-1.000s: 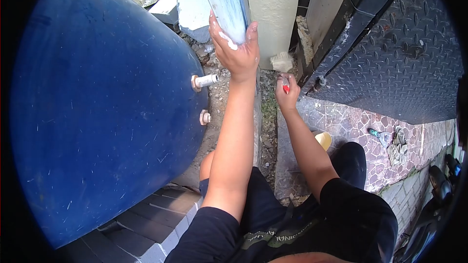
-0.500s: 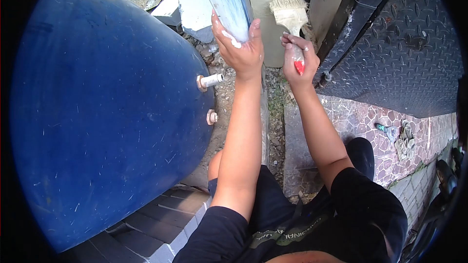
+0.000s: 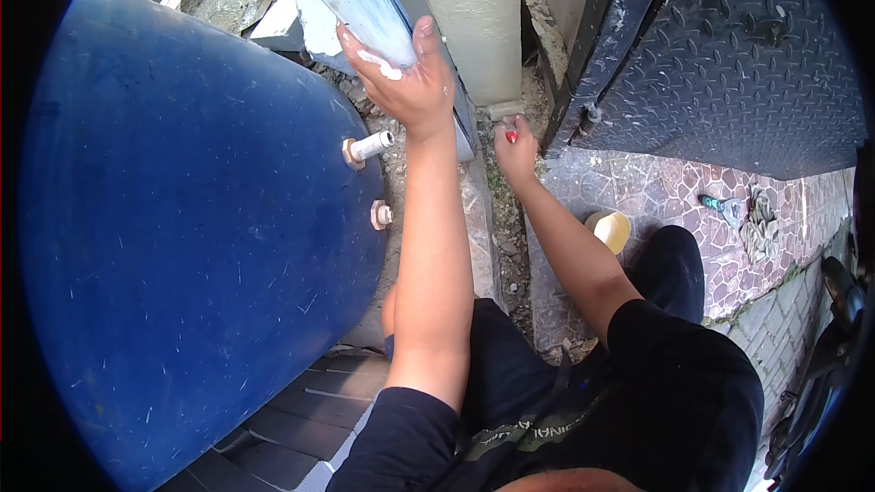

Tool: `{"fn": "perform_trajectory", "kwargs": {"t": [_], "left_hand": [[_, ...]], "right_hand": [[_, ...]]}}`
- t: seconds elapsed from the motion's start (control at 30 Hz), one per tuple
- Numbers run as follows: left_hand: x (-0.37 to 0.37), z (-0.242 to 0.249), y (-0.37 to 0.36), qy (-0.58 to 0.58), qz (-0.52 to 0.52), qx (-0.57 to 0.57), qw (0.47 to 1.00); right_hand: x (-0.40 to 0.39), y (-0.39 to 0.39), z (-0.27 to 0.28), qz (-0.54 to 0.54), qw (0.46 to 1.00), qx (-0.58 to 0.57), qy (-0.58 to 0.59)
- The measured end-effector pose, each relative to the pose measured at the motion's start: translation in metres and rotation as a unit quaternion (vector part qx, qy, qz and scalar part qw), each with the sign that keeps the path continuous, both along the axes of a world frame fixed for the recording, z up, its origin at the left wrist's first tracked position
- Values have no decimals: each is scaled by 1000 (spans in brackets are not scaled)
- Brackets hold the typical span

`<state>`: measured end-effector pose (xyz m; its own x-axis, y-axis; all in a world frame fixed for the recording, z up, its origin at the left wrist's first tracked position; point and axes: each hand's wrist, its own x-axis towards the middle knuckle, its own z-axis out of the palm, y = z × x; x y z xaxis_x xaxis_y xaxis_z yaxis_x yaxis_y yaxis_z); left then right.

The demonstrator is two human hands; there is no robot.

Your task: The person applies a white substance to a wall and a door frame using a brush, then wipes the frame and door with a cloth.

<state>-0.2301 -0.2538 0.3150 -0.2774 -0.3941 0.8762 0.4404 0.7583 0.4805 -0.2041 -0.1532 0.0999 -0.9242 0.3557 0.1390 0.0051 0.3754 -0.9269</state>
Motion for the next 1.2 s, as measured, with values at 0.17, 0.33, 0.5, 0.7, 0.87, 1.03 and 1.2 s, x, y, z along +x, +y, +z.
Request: {"fn": "perform_trajectory", "kwargs": {"t": [0.17, 0.33, 0.5, 0.7, 0.87, 1.03, 1.2], "left_hand": [[-3, -1, -3, 6, -41, 19, 999], [-3, -1, 1, 20, -72, 72, 995], [-1, 1, 1, 31, -16, -11, 999], [-1, 3, 1, 29, -27, 11, 999], [-1, 1, 0, 37, -4, -11, 999], [1, 1, 2, 17, -41, 24, 999], [-1, 0, 1, 24, -38, 13, 999]], "right_hand": [[-37, -3, 50, -45, 995, -43, 76], [-17, 5, 25, -20, 995, -79, 49], [-46, 5, 18, -41, 997, -60, -24], [-40, 3, 99, 2, 991, -118, 59], [-26, -1, 159, 59, 920, -268, 281], [-30, 3, 110, 113, 892, -3, 438], [-11, 7, 11, 176, 938, 9, 298]]}}
